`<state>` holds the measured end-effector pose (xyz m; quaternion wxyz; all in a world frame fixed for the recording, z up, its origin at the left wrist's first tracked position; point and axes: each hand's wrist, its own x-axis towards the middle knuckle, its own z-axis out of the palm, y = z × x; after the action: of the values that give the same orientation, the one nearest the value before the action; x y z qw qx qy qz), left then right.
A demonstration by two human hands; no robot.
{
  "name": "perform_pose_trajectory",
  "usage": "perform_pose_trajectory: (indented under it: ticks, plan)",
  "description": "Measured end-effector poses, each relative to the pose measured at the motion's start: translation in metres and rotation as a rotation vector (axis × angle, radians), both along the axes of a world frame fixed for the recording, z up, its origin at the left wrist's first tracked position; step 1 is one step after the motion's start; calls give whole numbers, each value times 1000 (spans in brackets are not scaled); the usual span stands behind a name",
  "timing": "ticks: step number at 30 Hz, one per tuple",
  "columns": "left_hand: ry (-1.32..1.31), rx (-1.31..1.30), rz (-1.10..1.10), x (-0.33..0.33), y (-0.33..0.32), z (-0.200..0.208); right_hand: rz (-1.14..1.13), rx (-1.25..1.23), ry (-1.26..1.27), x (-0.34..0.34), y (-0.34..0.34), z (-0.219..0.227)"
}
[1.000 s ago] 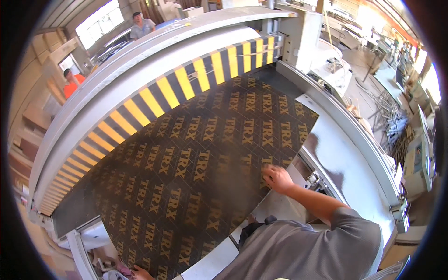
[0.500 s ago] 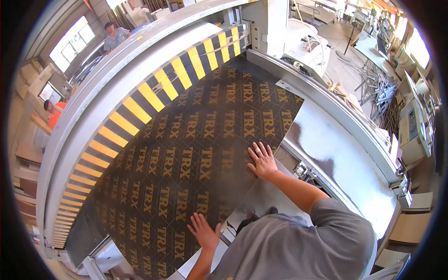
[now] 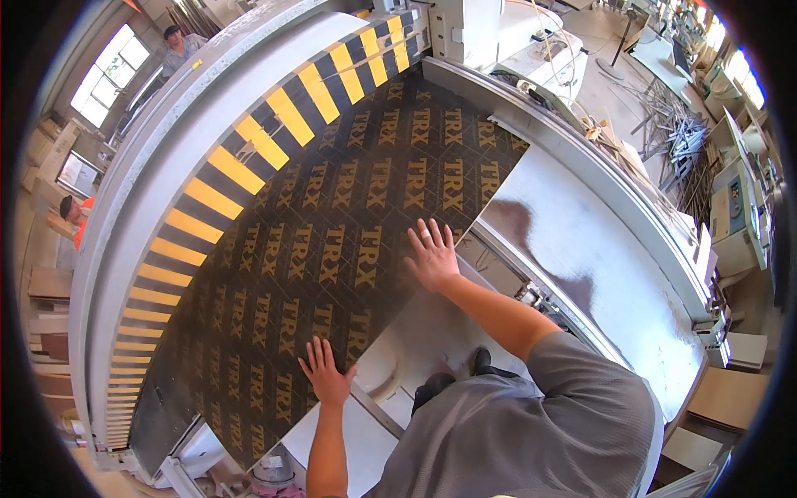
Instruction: The person lifts a large sheet of dark plywood and feeds it into a large industrial sliding table saw, aligning the edge and pushing it through the blade using a sliding guide.
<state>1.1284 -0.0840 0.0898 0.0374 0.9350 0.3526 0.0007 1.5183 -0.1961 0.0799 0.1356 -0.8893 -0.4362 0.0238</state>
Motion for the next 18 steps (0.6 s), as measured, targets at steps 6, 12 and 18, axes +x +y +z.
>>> perform_pose_trajectory:
  ticks: [6,12,18]
  plan:
    - [11,-6,-30,37,72,0,-41,-5,-8,40,58,-7]
    - [-28,32,-38,62,151,-6,-203,270,53,136,47,5]
    - [3,29,-43,104,235,-6,-663,-181,21,201,-1,-16]
